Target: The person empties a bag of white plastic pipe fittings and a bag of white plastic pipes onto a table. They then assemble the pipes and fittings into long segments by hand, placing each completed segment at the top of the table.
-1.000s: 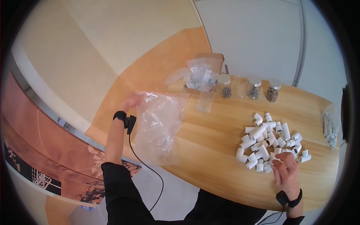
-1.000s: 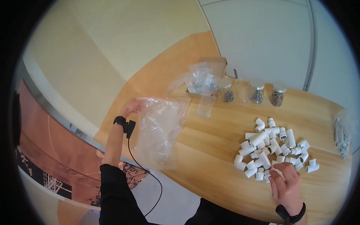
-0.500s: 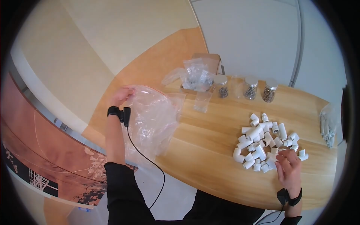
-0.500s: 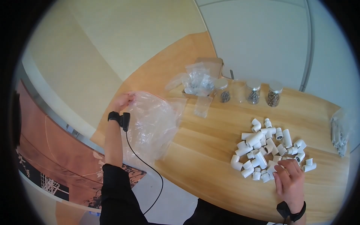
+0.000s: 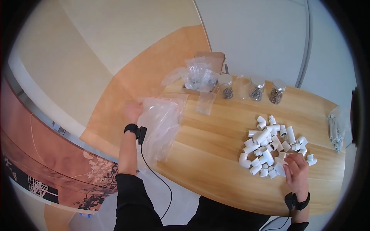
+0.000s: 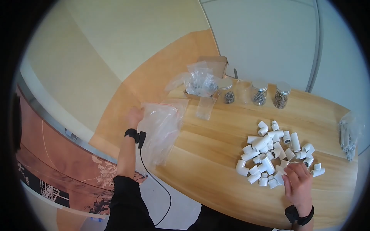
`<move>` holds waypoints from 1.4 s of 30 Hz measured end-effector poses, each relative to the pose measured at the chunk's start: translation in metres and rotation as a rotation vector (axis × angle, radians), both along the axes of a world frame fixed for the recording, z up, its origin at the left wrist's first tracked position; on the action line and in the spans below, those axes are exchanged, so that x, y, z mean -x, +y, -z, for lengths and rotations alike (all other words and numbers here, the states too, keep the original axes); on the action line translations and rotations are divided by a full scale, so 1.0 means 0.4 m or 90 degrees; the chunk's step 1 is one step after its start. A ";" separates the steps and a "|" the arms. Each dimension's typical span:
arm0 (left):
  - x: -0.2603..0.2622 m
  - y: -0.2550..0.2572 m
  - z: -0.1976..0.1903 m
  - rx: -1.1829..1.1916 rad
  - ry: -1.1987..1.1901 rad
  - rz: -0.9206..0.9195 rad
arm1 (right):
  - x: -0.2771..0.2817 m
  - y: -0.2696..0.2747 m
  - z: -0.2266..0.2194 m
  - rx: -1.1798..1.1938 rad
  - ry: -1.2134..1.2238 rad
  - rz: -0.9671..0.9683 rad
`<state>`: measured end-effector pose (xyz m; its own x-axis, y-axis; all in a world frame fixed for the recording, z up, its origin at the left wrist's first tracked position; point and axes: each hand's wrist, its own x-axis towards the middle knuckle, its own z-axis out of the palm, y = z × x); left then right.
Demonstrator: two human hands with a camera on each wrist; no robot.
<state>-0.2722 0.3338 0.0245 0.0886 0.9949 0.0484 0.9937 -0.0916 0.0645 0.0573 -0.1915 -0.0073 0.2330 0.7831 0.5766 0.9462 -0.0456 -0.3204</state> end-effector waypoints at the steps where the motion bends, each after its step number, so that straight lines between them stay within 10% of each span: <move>1: -0.017 -0.011 0.028 0.001 0.001 0.001 | -0.001 0.000 -0.004 -0.009 -0.003 0.006; 3: -0.054 -0.040 0.111 -0.159 -0.077 0.174 | -0.004 -0.002 -0.006 -0.015 -0.006 0.013; 15: -0.091 0.007 0.342 -0.086 -0.050 0.389 | -0.052 -0.044 0.034 -0.056 -0.005 0.060; 20: -0.173 -0.083 0.212 0.007 0.060 0.213 | -0.080 -0.076 0.032 -0.101 -0.024 0.116; 27: -0.216 -0.050 0.121 -0.186 -0.038 0.353 | -0.233 -0.170 0.079 -0.156 0.078 0.330; 34: -0.423 -0.447 0.019 -0.342 -0.468 0.687 | -0.482 -0.326 0.150 -0.211 0.159 0.704; 42: -0.570 -0.813 0.021 -0.221 -0.496 0.997 | -0.597 -0.356 0.100 -0.190 0.125 0.840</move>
<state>-0.0444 0.0085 0.0161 0.7064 -0.0517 0.7059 -0.2745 -0.9393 0.2059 0.2962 -0.3338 -0.0472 0.8000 -0.2304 0.5540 0.1921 -0.7763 -0.6004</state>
